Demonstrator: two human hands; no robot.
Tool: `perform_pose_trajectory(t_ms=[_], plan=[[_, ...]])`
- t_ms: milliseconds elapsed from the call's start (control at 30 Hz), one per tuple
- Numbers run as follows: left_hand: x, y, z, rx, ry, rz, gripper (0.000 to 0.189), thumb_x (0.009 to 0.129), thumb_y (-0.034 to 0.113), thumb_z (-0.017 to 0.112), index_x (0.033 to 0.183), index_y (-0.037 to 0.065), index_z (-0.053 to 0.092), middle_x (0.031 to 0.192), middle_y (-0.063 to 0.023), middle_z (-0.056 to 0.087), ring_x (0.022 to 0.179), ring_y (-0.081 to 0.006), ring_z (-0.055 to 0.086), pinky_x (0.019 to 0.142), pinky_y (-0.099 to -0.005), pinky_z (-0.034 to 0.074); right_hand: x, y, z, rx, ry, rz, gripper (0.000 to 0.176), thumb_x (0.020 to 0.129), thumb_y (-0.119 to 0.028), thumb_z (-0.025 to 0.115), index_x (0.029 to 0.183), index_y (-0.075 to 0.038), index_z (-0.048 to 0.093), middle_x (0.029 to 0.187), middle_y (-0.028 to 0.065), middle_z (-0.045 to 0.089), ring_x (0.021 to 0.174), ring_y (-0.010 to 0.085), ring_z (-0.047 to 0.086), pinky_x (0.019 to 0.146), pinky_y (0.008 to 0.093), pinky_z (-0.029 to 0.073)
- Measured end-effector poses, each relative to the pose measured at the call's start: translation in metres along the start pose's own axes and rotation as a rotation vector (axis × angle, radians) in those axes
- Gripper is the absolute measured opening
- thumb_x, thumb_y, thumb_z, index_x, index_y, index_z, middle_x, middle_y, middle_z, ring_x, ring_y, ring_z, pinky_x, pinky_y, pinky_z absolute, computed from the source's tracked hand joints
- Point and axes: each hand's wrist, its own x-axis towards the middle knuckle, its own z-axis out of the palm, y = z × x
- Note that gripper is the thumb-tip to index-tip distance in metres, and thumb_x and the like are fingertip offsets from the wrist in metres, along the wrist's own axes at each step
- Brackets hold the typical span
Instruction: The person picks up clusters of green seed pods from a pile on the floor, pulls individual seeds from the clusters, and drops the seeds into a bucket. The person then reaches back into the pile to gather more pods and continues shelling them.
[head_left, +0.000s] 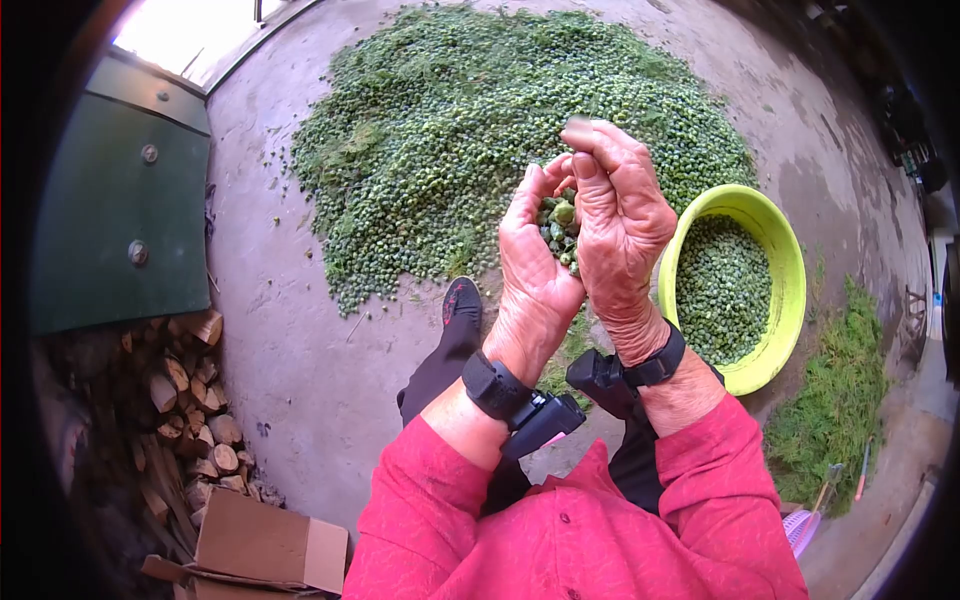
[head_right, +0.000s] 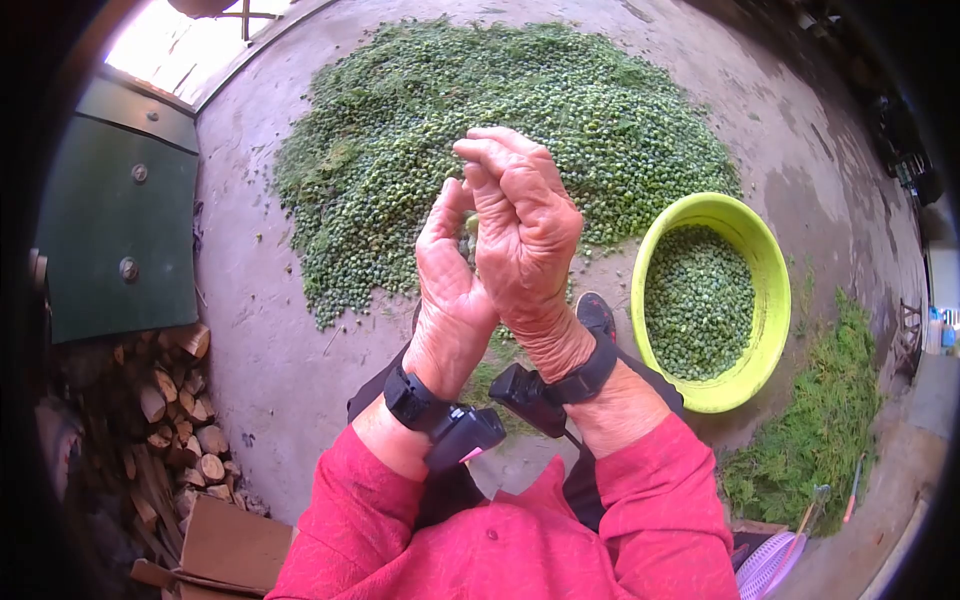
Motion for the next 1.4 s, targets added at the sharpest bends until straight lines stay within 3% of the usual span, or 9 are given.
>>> perform_pose_trajectory(t_ms=[100, 233, 667, 867, 1000, 1100, 1200, 1233, 1400], plan=[[0.003, -0.001, -0.007, -0.032, -0.111, -0.039, 0.032, 0.093, 0.032, 0.047, 0.106, 0.004, 0.058, 0.096, -0.006, 0.059, 0.087, -0.0173, 0.058, 0.079, -0.0317, 0.049, 0.002, 0.001, -0.004, -0.046, 0.054, -0.04, 0.012, 0.086, -0.002, 0.057, 0.096, -0.002, 0.063, 0.099, 0.0073, 0.062, 0.082, 0.0142, 0.059, 0.068, 0.0231, 0.048], [-0.009, -0.009, 0.012, 0.104, 0.006, 0.051, 0.025, 0.092, 0.028, 0.05, 0.097, 0.006, 0.059, 0.095, -0.0048, 0.058, 0.089, -0.0158, 0.055, 0.081, -0.032, 0.047, 0.003, -0.001, -0.007, 0.127, 0.057, 0.048, 0.015, 0.091, -0.006, 0.052, 0.104, -0.004, 0.06, 0.092, 0.0059, 0.063, 0.068, 0.0057, 0.056, 0.053, 0.0176, 0.044], [-0.005, -0.018, -0.001, 0.032, 0.081, -0.059, 0.037, 0.095, 0.035, 0.041, 0.109, 0.002, 0.053, 0.097, -0.0159, 0.06, 0.093, -0.0263, 0.059, 0.086, -0.0397, 0.048, 0.016, 0.016, -0.01, 0.052, 0.257, 0.114, 0.02, 0.093, -0.016, 0.05, 0.108, -0.007, 0.059, 0.09, 0.0042, 0.065, 0.071, 0.006, 0.054, 0.05, 0.018, 0.044], [-0.006, -0.009, 0.001, -0.026, 0.039, -0.036, 0.039, 0.096, 0.036, 0.037, 0.108, 0.001, 0.05, 0.104, -0.0194, 0.057, 0.099, -0.0318, 0.056, 0.088, -0.044, 0.047, 0.022, 0.001, -0.011, 0.279, 0.309, 0.222, 0.017, 0.092, -0.01, 0.052, 0.105, -0.005, 0.061, 0.084, 0.0039, 0.065, 0.072, 0.0071, 0.057, 0.06, 0.0184, 0.046], [-0.005, 0.003, 0.001, -0.059, -0.014, -0.015, 0.039, 0.096, 0.037, 0.034, 0.109, 0.004, 0.05, 0.105, -0.0173, 0.057, 0.099, -0.0301, 0.057, 0.087, -0.0471, 0.047, 0.025, -0.004, -0.014, 0.155, 0.176, 0.281, 0.011, 0.086, -0.008, 0.06, 0.095, -0.007, 0.065, 0.087, 0.0041, 0.065, 0.078, 0.0105, 0.058, 0.065, 0.0217, 0.048], [-0.002, 0.011, -0.006, -0.059, -0.059, 0.014, 0.038, 0.096, 0.039, 0.034, 0.108, 0.006, 0.051, 0.098, -0.0105, 0.058, 0.091, -0.0231, 0.058, 0.083, -0.0426, 0.049, 0.032, 0.001, -0.026, -0.102, -0.325, 0.123, 0.012, 0.072, -0.006, 0.069, 0.084, -0.005, 0.068, 0.099, 0.0085, 0.063, 0.099, 0.0223, 0.056, 0.088, 0.0309, 0.043], [-0.002, 0.015, -0.001, 0.035, 0.128, 0.023, 0.038, 0.096, 0.038, 0.035, 0.108, 0.006, 0.053, 0.097, -0.0088, 0.057, 0.09, -0.0214, 0.057, 0.082, -0.0385, 0.049, 0.028, -0.001, -0.024, -0.153, -0.538, 0.01, 0.014, 0.069, -0.009, 0.071, 0.083, -0.008, 0.069, 0.106, 0.0105, 0.061, 0.105, 0.0247, 0.052, 0.091, 0.0339, 0.041], [-0.002, 0.013, 0.001, -0.003, 0.032, 0.064, 0.039, 0.096, 0.037, 0.035, 0.109, 0.005, 0.053, 0.098, -0.0088, 0.057, 0.094, -0.0213, 0.056, 0.083, -0.0357, 0.048, 0.028, -0.005, -0.024, -0.218, -0.645, -0.079, 0.018, 0.065, -0.011, 0.073, 0.083, -0.01, 0.069, 0.112, 0.0126, 0.059, 0.112, 0.0286, 0.048, 0.097, 0.038, 0.036], [-0.002, 0.015, 0.0, 0.061, -0.003, 0.067, 0.04, 0.096, 0.038, 0.036, 0.109, 0.004, 0.053, 0.101, -0.0077, 0.056, 0.097, -0.021, 0.055, 0.086, -0.0363, 0.046, 0.017, 0.003, -0.018, -0.378, -0.659, -0.186, 0.018, 0.064, -0.013, 0.073, 0.082, -0.012, 0.07, 0.115, 0.0132, 0.057, 0.118, 0.0309, 0.044, 0.102, 0.0411, 0.032]])
